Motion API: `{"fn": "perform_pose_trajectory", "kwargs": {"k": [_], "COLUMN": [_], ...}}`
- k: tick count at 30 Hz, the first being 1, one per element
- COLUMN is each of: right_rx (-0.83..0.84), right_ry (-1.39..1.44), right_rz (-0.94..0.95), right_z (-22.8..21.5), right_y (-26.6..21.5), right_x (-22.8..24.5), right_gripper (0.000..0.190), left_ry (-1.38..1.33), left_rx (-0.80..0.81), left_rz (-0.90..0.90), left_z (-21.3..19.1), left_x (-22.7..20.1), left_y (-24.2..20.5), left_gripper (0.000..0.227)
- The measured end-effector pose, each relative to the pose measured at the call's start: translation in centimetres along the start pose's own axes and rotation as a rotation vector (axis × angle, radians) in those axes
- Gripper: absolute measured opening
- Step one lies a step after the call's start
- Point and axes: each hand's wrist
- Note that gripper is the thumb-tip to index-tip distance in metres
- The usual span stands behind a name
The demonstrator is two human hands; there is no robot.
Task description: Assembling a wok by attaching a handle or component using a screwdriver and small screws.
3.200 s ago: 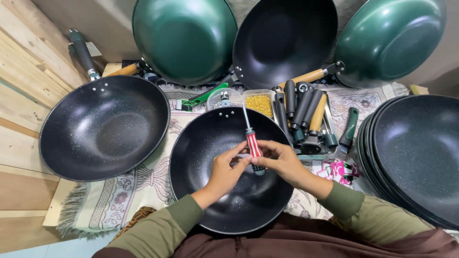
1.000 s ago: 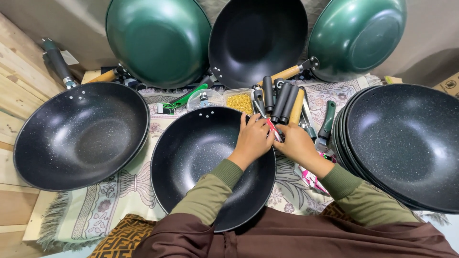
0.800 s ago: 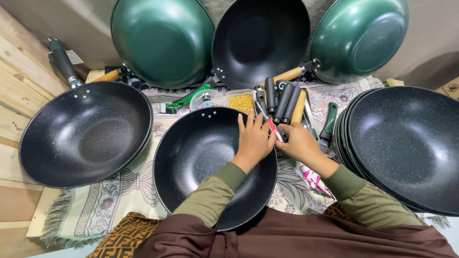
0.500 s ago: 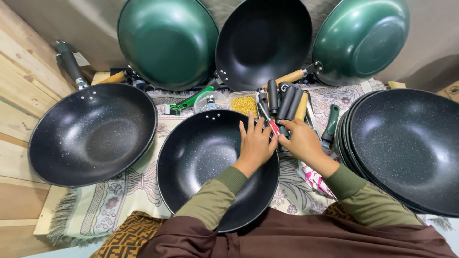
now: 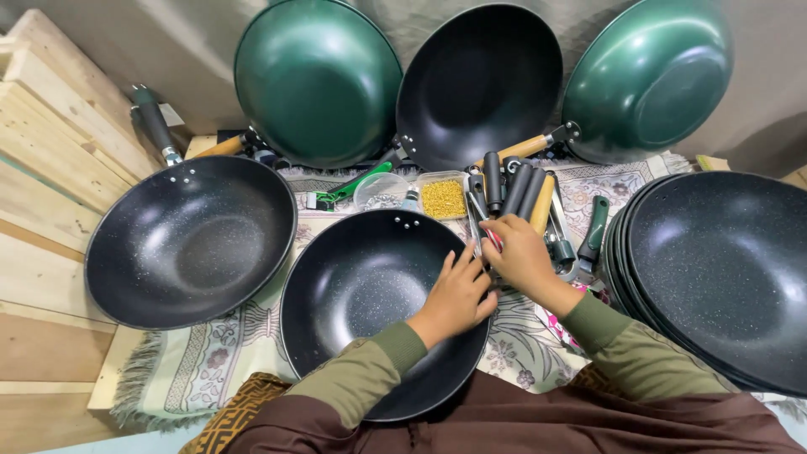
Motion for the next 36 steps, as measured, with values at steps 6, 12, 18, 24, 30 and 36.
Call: {"fn": "perform_pose_trajectory", "kwargs": {"k": [6,12,18,24,30,36], "right_rx": [0.059,-0.191,0.232,0.197,0.127,0.31], "right_ry": [-0.089,-0.299,-0.199,-0.211,-0.408,-0.367], "right_rz": [-0.049,-0.177,-0.352,-0.409,-0.355,-0.346], "right_z": [-1.0,1.9,1.2,3.3,4.2,4.0], "right_y": [2.0,6.7,8.9,8.6,8.5,8.9], "right_x": [3.0,2.4,3.8,2.5,1.6,0.4], "right_gripper": [0.03,0.026,0.08,0.045,0.023,0.021], "left_ry": [-0.066,-0.189,-0.455,-0.464,0.057,0.159], "left_rx": [0.1,0.131,0.301,0.06,-0.165,0.14], "left_rz": [0.066,0.13,0.244,0.288,0.173,-0.332], "left_z": [-2.7,-3.7,-7.6,-10.6,-9.9,-10.3], "left_x": [-2.0,-2.4,-3.8,-3.2,3.8,6.4], "left_y": [-1.1,-2.4,-1.9,1.4,2.0,1.5], "left_gripper": [0.029,0.022,0.02,0.016,0.027,0.071]}}
Point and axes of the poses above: each hand's wrist, its own y-axis towards the middle knuckle, its own z-axis out of the palm, x = y × z, and after that the axes turned 11 degrees about -y, right-handed
